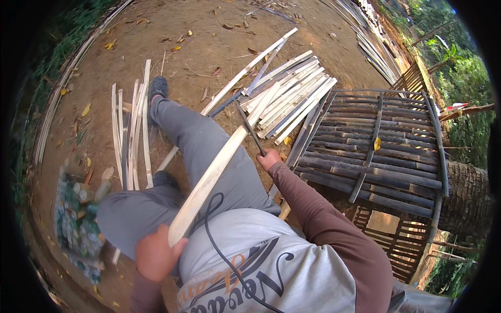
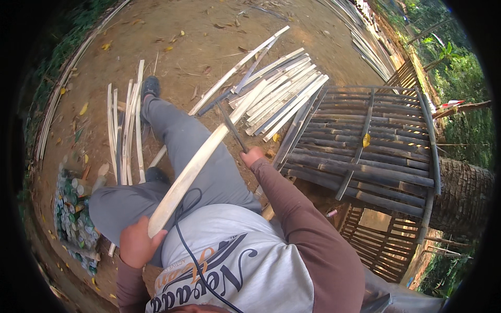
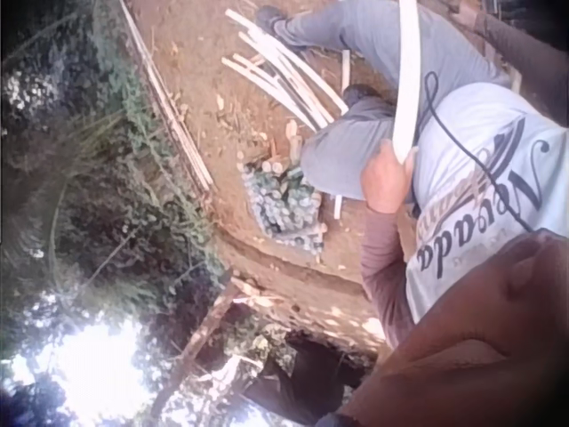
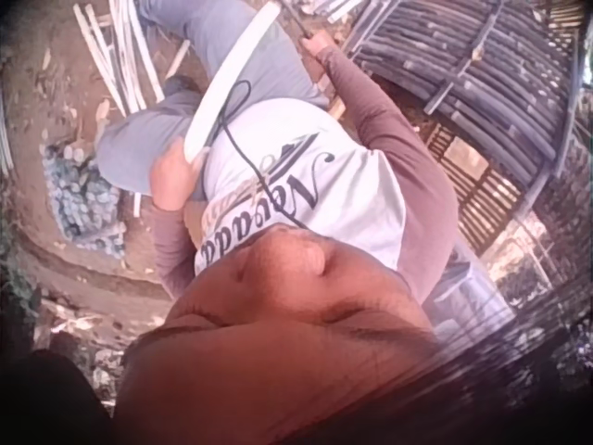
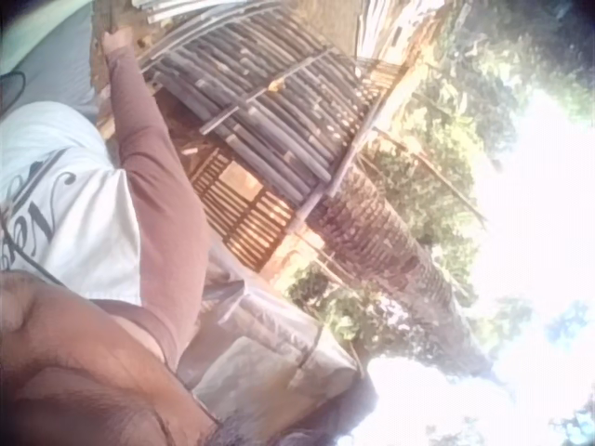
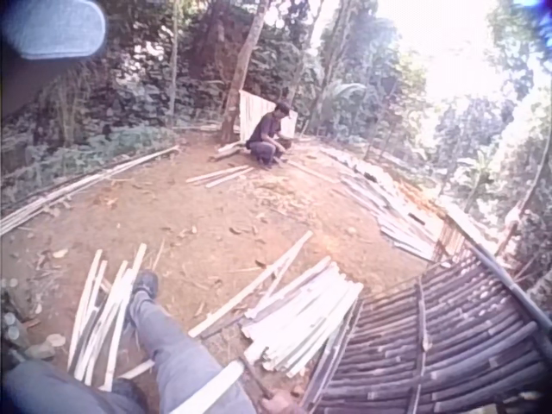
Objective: The person sits on the ground and uses a blade to shave and smooth bamboo strips, rotating the strips and working on different sides.
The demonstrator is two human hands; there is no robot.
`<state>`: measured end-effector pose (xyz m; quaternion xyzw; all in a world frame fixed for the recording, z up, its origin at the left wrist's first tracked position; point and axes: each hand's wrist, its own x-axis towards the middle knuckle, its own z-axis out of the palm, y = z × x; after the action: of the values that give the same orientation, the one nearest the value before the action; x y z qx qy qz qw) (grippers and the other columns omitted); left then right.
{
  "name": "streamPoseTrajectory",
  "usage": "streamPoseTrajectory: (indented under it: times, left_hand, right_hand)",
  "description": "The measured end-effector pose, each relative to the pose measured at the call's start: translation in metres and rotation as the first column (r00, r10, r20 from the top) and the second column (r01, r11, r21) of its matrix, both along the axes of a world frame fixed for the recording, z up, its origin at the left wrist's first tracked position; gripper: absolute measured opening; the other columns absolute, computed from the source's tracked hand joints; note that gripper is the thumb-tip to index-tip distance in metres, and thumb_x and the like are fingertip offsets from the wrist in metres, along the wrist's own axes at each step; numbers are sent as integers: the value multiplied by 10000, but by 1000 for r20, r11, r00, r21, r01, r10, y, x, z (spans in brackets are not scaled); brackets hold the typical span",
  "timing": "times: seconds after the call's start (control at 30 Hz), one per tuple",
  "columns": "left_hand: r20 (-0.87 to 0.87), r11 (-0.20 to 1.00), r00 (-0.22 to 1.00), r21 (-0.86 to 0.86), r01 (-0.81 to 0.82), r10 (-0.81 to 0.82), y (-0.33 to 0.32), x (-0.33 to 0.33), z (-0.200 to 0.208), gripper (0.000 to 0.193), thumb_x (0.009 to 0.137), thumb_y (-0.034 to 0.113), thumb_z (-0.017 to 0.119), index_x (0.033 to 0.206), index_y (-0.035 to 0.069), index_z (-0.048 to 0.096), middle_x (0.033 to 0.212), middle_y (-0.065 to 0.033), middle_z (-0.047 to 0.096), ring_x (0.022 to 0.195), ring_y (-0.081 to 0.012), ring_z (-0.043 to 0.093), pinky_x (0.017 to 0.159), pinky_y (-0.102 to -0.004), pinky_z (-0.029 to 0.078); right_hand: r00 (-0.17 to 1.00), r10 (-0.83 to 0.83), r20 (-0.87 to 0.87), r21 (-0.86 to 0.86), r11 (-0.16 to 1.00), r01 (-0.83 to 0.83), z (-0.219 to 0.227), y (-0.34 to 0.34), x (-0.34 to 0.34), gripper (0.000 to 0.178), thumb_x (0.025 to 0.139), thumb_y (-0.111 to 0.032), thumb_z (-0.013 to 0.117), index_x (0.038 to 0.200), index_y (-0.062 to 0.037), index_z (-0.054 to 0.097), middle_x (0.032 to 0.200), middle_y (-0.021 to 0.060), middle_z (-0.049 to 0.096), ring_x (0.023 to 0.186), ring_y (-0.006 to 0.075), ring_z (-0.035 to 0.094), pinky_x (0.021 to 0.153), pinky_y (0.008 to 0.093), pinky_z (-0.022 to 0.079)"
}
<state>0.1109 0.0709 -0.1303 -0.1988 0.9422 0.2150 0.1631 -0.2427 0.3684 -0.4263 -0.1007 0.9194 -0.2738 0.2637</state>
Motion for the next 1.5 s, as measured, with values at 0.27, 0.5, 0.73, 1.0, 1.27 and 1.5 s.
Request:
streamPoseTrajectory:
  times: [0.27, 0.5, 0.73, 1.0, 1.27, 1.5]
  left_hand:
    - [16, 999, 999, 40, -32, 32, -6, -9, 5, 457, 857, 424, 822, 953, 33, 604, 775, -232, 700, 740, -450, 693, 662, -530, 544]
    - [82, 995, 992, -24, -92, 94, -4, -7, -5, 404, 883, 389, 774, 946, 29, 604, 764, -215, 699, 722, -444, 694, 659, -519, 551]
    - [16, 974, 997, -214, -67, 72, 1, -12, -9, 451, 863, 461, 801, 916, 55, 611, 738, -172, 700, 666, -378, 700, 604, -460, 552]
    - [-25, 988, 998, -138, -63, 60, -3, -20, -13, 470, 870, 482, 803, 911, 54, 612, 739, -178, 690, 672, -399, 688, 603, -482, 532]
    - [-141, 987, 977, 34, -156, 159, -7, -18, -24, 415, 888, 375, 824, 878, 25, 601, 771, -237, 661, 731, -473, 656, 634, -519, 505]
    - [-341, 971, 926, -109, -211, 163, 1, -74, -12, 491, 904, 480, 786, 907, 33, 583, 767, -228, 671, 739, -460, 674, 650, -530, 521]
  right_hand:
    - [998, -29, -60, -45, 999, 26, 14, -25, -38, 372, 848, -339, 697, 1020, -18, 778, 885, 269, 735, 857, 447, 714, 799, 478, 562]
    - [996, 79, -44, -114, 990, -84, 55, -2, 46, 305, 856, -309, 702, 957, -33, 784, 805, 232, 721, 757, 395, 711, 732, 455, 547]
    - [979, -200, -35, -68, 978, 197, -10, -16, -26, 330, 861, -315, 687, 933, -3, 770, 756, 201, 710, 708, 334, 695, 709, 444, 538]
    - [526, 185, 830, -554, 166, 816, 53, -14, -106, 331, 982, -357, 554, 740, -144, 478, 535, -30, 370, 437, 129, 366, 441, 313, 333]
    - [782, 140, 607, -791, 13, 612, 146, -27, -66, 414, 1058, -439, 567, 808, -117, 495, 726, 43, 558, 502, 99, 425, 480, 281, 385]
    - [927, -140, 348, -907, 201, 371, 218, -92, -46, 248, 983, -210, 770, 931, -35, 602, 1195, 188, 759, 522, 93, 507, 488, 277, 447]
